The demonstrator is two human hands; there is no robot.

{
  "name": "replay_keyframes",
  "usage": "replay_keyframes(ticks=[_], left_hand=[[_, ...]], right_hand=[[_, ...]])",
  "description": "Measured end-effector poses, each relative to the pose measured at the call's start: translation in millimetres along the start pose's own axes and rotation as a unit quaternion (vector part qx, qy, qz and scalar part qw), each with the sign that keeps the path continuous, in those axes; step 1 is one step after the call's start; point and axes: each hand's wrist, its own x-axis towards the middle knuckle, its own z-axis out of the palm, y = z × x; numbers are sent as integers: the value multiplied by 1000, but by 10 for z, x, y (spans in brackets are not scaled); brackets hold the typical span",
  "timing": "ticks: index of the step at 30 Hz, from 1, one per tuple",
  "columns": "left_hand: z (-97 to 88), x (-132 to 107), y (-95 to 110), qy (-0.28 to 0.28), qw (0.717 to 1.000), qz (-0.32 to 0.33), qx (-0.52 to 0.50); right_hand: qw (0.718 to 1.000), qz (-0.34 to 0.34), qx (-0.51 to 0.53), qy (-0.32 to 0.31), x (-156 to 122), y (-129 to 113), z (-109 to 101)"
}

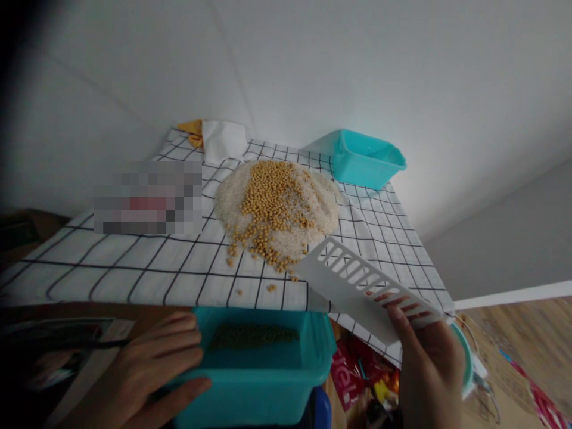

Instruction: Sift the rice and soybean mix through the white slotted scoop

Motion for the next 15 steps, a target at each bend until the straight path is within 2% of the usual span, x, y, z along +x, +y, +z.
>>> replay_keyframes(ticks=[7,11,15], left_hand=[[-15,8,0,2,1000,-3,-4],[-15,1,3,4,1000,-3,-8],[-15,-7,7,4,1000,-11,-5]], right_hand=[[999,-1,-37,-6,-93,-71,58],[999,-25,-33,-31,-112,-61,62],[998,-17,-22,-55,-141,-66,101]])
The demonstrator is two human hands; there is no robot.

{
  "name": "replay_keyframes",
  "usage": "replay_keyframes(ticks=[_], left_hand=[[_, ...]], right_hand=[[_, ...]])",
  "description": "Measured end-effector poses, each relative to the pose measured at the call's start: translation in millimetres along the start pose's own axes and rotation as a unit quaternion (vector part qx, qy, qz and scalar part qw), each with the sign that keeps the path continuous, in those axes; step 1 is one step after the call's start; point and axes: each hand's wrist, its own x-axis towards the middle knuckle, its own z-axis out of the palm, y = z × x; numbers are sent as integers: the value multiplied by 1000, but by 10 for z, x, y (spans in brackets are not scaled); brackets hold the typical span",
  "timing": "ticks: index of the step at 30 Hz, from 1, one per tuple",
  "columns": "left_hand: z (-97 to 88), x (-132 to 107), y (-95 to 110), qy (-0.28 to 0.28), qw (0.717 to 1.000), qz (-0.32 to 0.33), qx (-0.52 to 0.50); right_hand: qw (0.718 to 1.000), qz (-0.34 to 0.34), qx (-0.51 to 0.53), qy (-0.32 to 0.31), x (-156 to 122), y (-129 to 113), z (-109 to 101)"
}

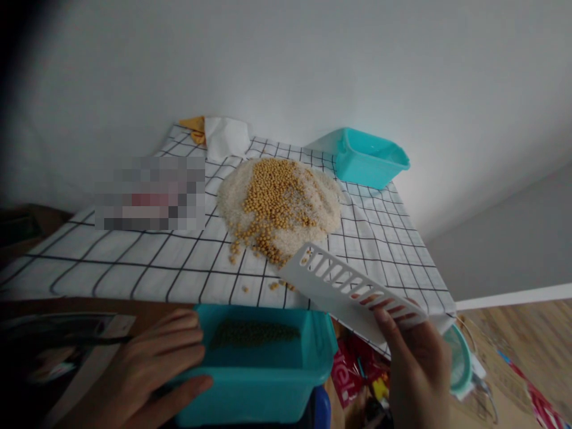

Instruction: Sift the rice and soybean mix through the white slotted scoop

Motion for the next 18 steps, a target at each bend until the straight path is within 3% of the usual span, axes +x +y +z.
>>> replay_keyframes(ticks=[5,10,15,18], left_hand=[[-3,-4,2,3,1000,7,4],[-7,13,8,3,1000,-1,-1],[-2,18,2,14,1000,9,12],[1,-2,-6,9,1000,7,9]], right_hand=[[999,35,18,-26,-12,-26,121],[998,7,11,-61,45,-81,241],[978,3,23,-208,145,-45,133],[984,-5,28,-174,171,-13,48]])
